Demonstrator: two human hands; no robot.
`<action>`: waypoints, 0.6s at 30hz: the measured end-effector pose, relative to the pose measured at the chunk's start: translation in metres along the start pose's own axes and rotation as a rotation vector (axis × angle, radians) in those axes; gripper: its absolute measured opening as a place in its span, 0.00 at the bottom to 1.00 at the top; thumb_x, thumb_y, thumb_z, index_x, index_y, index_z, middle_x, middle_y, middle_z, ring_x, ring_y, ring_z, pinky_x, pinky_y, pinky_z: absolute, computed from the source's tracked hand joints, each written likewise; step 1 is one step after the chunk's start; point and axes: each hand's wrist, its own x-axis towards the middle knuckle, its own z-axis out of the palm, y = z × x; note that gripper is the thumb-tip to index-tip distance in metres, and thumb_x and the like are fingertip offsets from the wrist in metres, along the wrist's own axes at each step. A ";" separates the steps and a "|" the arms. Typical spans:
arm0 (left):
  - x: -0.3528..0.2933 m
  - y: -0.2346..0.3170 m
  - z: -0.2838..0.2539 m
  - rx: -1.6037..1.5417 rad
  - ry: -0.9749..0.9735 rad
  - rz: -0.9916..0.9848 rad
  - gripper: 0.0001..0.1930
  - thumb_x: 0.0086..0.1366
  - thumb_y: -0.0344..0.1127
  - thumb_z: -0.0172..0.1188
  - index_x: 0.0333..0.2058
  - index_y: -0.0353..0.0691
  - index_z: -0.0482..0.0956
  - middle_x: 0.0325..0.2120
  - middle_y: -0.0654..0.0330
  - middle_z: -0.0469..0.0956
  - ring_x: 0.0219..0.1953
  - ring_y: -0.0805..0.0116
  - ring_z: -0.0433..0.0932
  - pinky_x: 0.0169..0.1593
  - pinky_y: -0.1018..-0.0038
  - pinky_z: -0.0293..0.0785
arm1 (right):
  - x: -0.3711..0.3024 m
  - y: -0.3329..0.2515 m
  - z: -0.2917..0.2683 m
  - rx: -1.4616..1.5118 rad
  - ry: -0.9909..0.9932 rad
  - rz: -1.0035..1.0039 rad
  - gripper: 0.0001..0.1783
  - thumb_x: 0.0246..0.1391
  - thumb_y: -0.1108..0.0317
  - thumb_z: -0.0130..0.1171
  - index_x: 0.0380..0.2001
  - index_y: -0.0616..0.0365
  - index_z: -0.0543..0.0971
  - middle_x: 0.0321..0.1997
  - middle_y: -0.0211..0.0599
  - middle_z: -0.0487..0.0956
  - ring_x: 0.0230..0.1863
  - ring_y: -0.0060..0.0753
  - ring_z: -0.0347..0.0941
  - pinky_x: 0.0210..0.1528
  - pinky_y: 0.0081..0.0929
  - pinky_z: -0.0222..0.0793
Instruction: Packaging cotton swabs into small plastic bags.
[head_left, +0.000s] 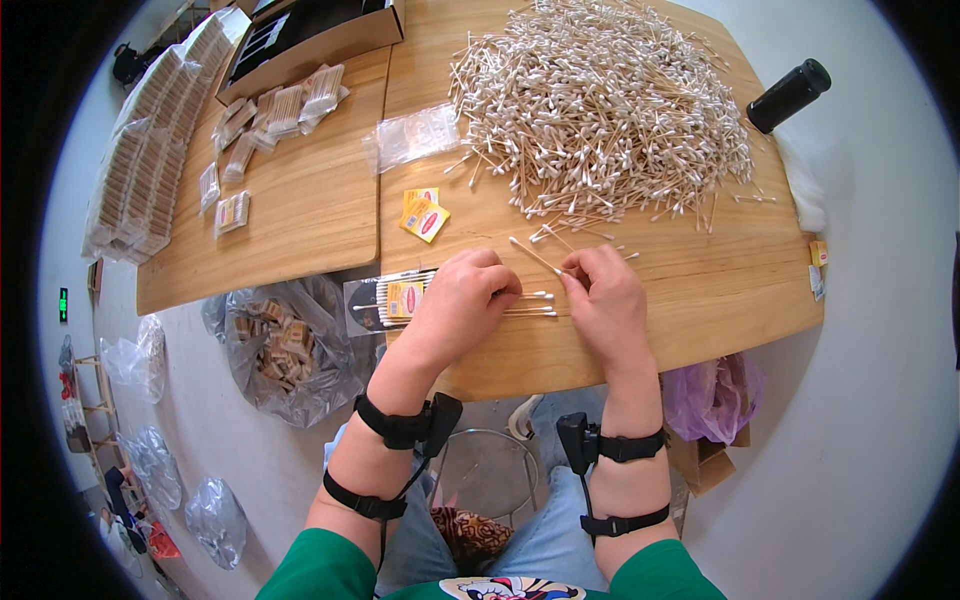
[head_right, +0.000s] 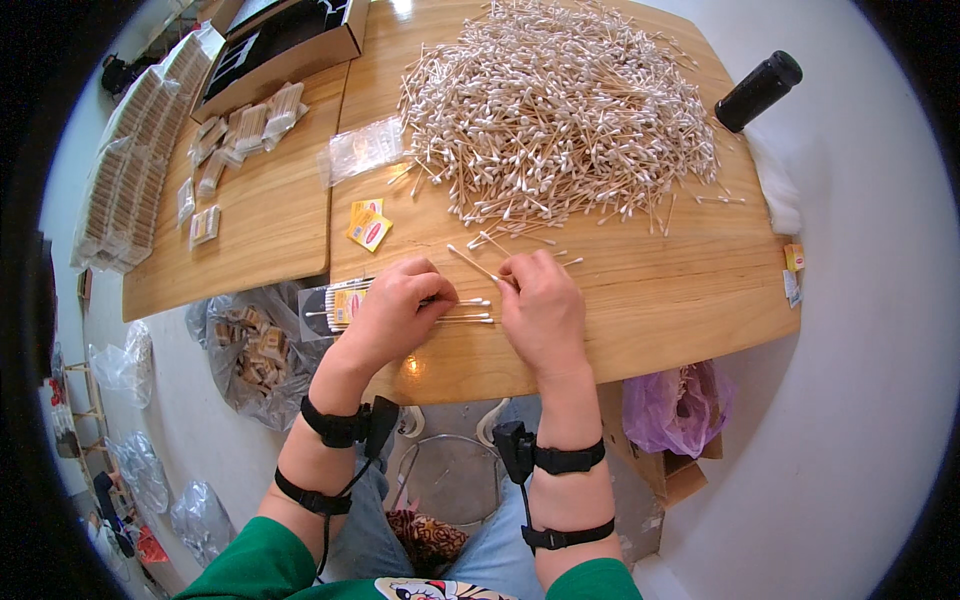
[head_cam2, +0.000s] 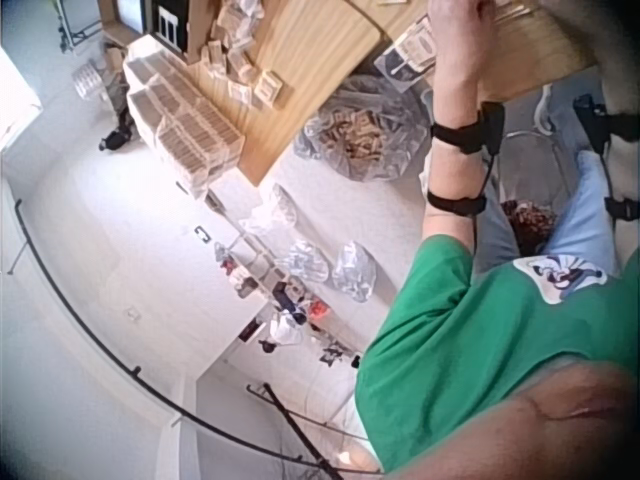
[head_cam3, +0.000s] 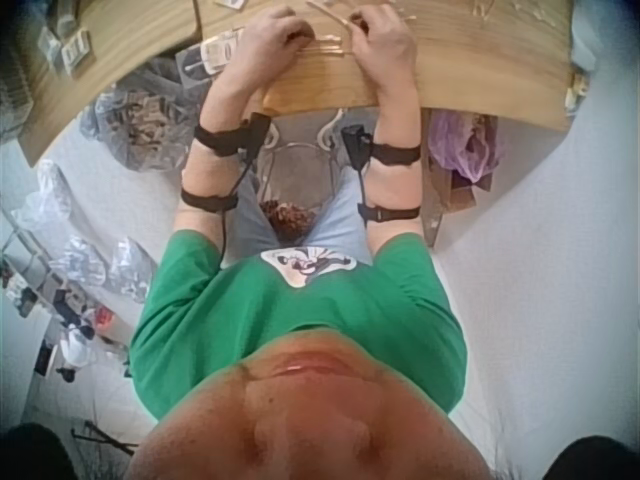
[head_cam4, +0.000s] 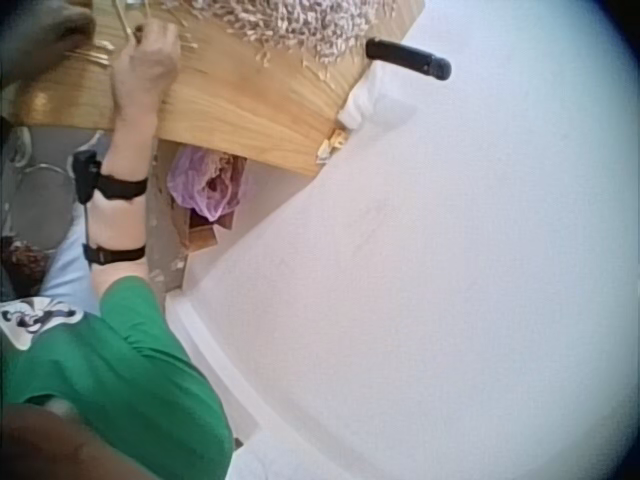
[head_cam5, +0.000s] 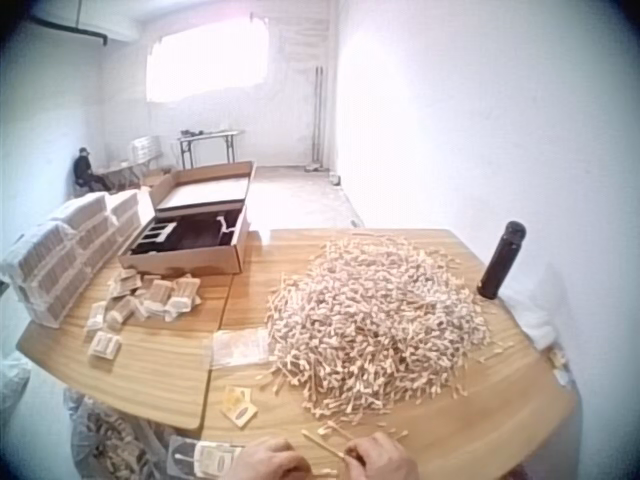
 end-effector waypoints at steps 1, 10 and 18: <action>0.000 0.000 -0.002 0.009 -0.055 0.000 0.02 0.55 0.28 0.66 0.28 0.38 0.82 0.29 0.55 0.77 0.36 0.54 0.77 0.40 0.64 0.74 | 0.000 -0.003 -0.001 -0.038 -0.014 -0.010 0.04 0.49 0.72 0.64 0.30 0.55 0.79 0.33 0.39 0.77 0.37 0.47 0.76 0.38 0.41 0.72; 0.004 0.006 -0.001 0.085 0.192 0.041 0.06 0.56 0.31 0.67 0.30 0.37 0.81 0.31 0.56 0.77 0.39 0.53 0.77 0.43 0.64 0.73 | -0.003 -0.006 -0.008 0.113 -0.144 0.059 0.05 0.49 0.71 0.65 0.29 0.54 0.78 0.32 0.39 0.76 0.36 0.45 0.75 0.38 0.41 0.71; 0.003 0.008 -0.002 -0.014 0.016 -0.010 0.05 0.56 0.30 0.67 0.30 0.36 0.80 0.32 0.54 0.77 0.38 0.53 0.76 0.43 0.63 0.73 | 0.009 0.000 0.003 -0.181 0.142 -0.004 0.05 0.49 0.70 0.65 0.29 0.53 0.78 0.34 0.36 0.75 0.38 0.45 0.74 0.40 0.41 0.70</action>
